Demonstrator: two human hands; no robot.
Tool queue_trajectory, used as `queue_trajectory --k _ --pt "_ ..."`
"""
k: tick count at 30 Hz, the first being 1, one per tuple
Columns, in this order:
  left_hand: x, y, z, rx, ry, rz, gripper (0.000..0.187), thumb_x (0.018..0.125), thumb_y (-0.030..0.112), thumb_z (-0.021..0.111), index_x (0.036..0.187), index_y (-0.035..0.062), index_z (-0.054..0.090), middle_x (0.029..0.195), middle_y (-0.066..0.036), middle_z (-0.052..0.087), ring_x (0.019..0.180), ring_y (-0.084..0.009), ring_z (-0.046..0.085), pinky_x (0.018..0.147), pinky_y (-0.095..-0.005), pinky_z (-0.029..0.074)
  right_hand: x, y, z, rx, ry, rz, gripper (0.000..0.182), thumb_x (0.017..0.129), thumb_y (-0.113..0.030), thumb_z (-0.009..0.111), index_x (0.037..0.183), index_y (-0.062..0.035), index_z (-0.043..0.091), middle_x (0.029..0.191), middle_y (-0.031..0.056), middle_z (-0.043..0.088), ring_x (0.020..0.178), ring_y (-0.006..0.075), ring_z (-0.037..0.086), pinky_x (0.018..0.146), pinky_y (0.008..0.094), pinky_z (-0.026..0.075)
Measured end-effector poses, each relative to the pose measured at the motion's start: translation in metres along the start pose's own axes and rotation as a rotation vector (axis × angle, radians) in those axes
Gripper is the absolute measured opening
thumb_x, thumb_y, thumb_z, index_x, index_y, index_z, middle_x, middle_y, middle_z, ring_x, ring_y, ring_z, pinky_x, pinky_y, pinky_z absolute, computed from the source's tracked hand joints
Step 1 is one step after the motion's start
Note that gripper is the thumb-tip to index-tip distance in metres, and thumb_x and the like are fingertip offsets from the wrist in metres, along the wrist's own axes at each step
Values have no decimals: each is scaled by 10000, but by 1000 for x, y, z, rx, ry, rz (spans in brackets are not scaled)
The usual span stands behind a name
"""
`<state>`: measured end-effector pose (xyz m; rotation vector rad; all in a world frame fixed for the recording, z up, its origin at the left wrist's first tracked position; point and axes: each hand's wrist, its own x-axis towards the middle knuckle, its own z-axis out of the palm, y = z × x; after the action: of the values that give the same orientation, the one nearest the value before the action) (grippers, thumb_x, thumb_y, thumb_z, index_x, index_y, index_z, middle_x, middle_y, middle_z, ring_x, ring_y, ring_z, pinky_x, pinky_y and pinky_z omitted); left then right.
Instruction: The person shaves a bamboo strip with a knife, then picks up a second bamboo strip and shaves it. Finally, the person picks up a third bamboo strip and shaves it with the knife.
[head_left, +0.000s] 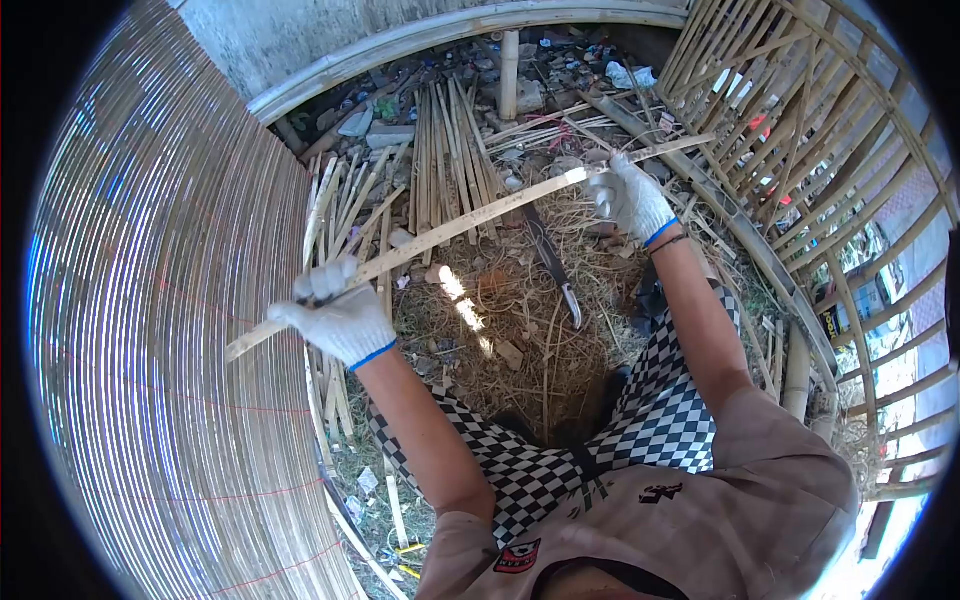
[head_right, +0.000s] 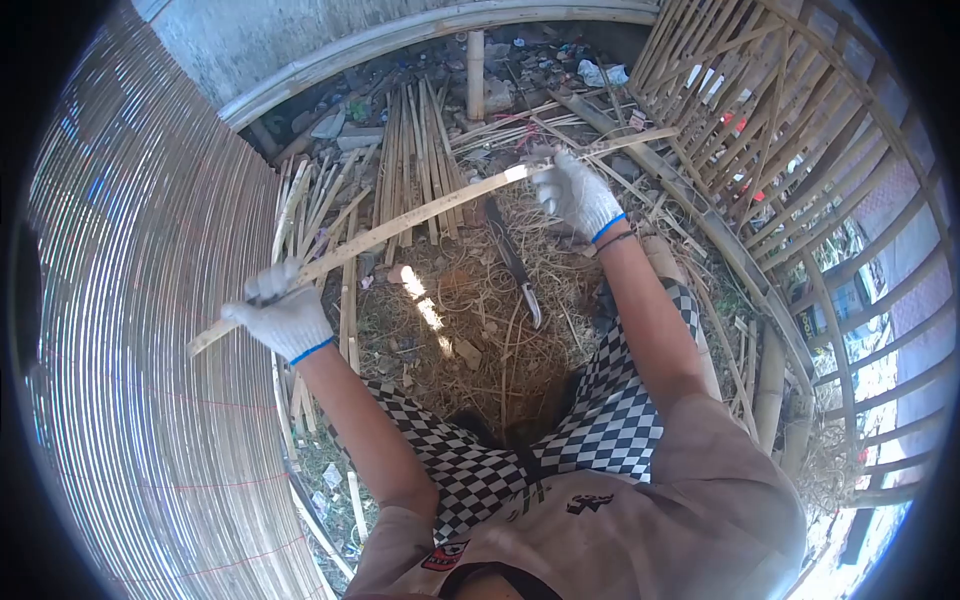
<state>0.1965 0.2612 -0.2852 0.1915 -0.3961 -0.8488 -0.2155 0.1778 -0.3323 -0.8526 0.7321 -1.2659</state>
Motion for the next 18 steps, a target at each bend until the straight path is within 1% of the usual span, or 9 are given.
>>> queue_trajectory --k 2,5,8,9,12,13,15,17,18 --pt "0 -30 -3 256 145 -97 703 1030 690 401 814 50 594 750 -48 602 657 -169 608 634 -333 516 7 -2 -14 50 140 -73 404 1061 -477 547 1231 -112 582 883 104 694 693 183 674 547 302 533" --pt "0 -54 -59 946 62 -558 662 1022 624 515 1107 -13 670 1027 -117 696 861 -220 703 777 -348 571 8 -13 -16 104 396 -134 335 1066 -394 572 1187 -82 557 990 162 672 817 272 715 616 352 577" --pt "-3 -48 -60 1423 -406 -923 582 1010 554 586 1163 1 685 984 -91 705 823 -177 687 765 -328 560 10 -24 -20 102 453 -204 343 1066 -339 587 1206 -31 533 1066 196 655 891 327 729 659 385 605" --pt "-5 -49 -53 1419 -464 -966 476 1005 472 631 1159 26 692 960 -80 708 815 -160 680 768 -310 554 9 -23 -19 76 450 -227 341 1067 -329 586 1215 -27 531 1063 194 654 883 327 732 660 380 606" --pt "-15 -63 -32 1318 -571 -677 431 979 408 681 1090 -8 710 1065 -86 703 851 -175 677 784 -315 553 3 -20 -19 -147 500 -258 336 1061 -318 594 1182 -5 568 1010 170 685 822 304 749 626 360 609" --pt "-14 -75 -34 1358 -567 -493 410 924 307 754 1176 -10 683 1201 -125 675 1035 -230 673 898 -345 541 0 -18 -18 -252 482 -263 364 1058 -339 592 1174 6 581 981 171 712 784 275 753 595 345 605" --pt "-30 -86 -15 1500 -609 -164 494 891 265 785 1284 10 630 1308 -149 624 1174 -273 620 986 -369 507 -3 -19 -8 -303 399 -303 345 1067 -327 572 1095 13 625 827 139 747 711 255 756 573 320 610" --pt "-46 -93 9 1582 -659 72 731 824 221 842 1459 77 511 1422 -185 557 1323 -347 536 1120 -441 421 -3 -18 1 -204 302 -312 319 1077 -294 558 1102 15 630 872 170 750 728 268 761 583 327 619" --pt "-52 -95 16 1652 -716 159 740 822 213 839 1469 82 504 1430 -190 548 1311 -348 541 1123 -454 418 -4 -18 2 -157 255 -316 306 1081 -278 550 1106 16 633 894 185 752 737 275 763 588 330 624"
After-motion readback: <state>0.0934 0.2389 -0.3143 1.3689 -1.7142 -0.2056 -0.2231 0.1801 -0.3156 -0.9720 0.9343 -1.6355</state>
